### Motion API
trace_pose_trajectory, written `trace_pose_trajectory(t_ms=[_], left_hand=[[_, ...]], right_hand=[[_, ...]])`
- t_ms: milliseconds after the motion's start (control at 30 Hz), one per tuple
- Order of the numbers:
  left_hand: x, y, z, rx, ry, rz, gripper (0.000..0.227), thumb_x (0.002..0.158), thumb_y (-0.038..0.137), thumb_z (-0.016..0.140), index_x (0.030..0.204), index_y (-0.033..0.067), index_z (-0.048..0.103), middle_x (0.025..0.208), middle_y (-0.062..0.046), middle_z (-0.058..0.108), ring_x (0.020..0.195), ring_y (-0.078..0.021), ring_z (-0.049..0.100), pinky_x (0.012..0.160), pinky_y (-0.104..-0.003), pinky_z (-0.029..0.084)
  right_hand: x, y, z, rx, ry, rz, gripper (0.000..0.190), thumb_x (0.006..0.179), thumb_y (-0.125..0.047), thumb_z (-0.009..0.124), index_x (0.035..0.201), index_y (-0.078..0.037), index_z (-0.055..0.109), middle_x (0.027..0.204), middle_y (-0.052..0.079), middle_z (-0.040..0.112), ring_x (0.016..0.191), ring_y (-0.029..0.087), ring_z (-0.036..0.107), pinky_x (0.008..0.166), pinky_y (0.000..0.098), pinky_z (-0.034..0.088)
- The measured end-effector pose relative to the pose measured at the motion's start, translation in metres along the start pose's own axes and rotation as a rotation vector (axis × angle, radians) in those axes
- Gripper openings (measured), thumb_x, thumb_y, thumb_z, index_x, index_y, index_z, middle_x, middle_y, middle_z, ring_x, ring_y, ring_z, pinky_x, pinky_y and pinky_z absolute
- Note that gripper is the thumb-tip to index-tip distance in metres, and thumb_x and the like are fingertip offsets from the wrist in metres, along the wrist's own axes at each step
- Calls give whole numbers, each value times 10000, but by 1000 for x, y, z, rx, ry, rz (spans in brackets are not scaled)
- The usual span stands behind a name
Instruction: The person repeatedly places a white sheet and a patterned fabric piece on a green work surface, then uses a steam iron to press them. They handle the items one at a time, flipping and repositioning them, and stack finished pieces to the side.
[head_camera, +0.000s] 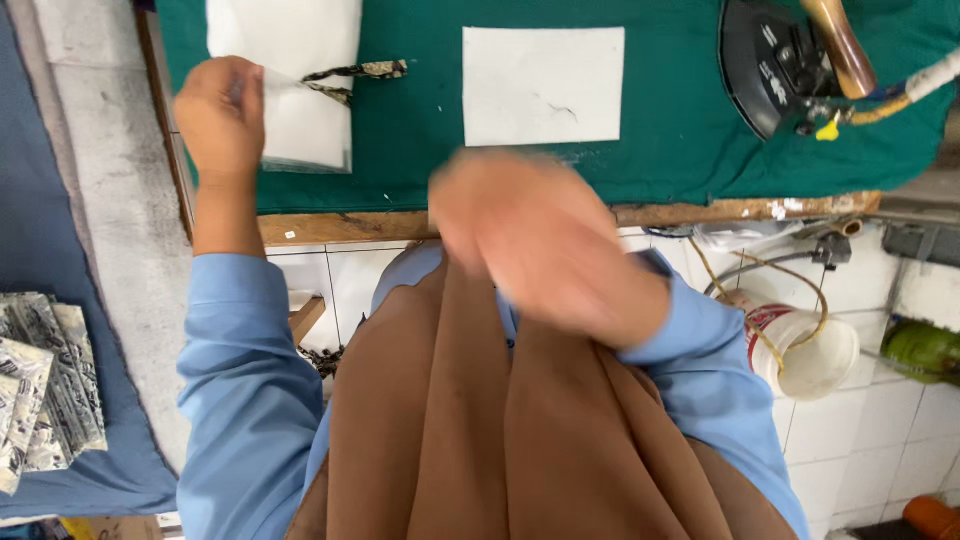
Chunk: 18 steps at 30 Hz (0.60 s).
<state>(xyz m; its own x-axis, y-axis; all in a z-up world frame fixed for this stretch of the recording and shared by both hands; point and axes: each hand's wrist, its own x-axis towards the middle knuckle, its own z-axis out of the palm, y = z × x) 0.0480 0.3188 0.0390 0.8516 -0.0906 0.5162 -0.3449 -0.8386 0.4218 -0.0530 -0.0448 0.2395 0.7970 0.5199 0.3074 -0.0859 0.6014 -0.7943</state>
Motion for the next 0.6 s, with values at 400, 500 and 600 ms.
trace_pose_trajectory(t_ms=[400, 500, 600], left_hand=[[-35, 44, -9, 64, 49, 232, 196, 979, 258, 828, 1035, 118, 703, 915, -41, 650, 774, -255, 645, 652, -384, 507], [-57, 54, 21, -66, 333, -6, 393, 958, 293, 763, 1207, 49, 582, 1197, -131, 570, 1067, -328, 571, 910, -450, 471], [-69, 49, 48, -176, 440, -216, 581, 1014, 347, 751, 1376, 0, 458, 1432, -177, 478, 1311, -371, 483, 1104, -499, 418]], right_hand=[[89, 198, -83, -1298, 41, -280, 506, 818, -185, 801, 1236, -50, 549, 1068, 139, 670, 1005, 289, 611, 898, 396, 449], [116, 190, -81, -1267, -59, -366, 123, 934, -152, 736, 1047, -139, 687, 1166, 104, 710, 1119, 285, 633, 979, 385, 465], [127, 181, -81, -858, 64, -186, 113, 1089, -110, 615, 1091, -35, 699, 1150, 90, 730, 1075, 220, 698, 971, 327, 535]])
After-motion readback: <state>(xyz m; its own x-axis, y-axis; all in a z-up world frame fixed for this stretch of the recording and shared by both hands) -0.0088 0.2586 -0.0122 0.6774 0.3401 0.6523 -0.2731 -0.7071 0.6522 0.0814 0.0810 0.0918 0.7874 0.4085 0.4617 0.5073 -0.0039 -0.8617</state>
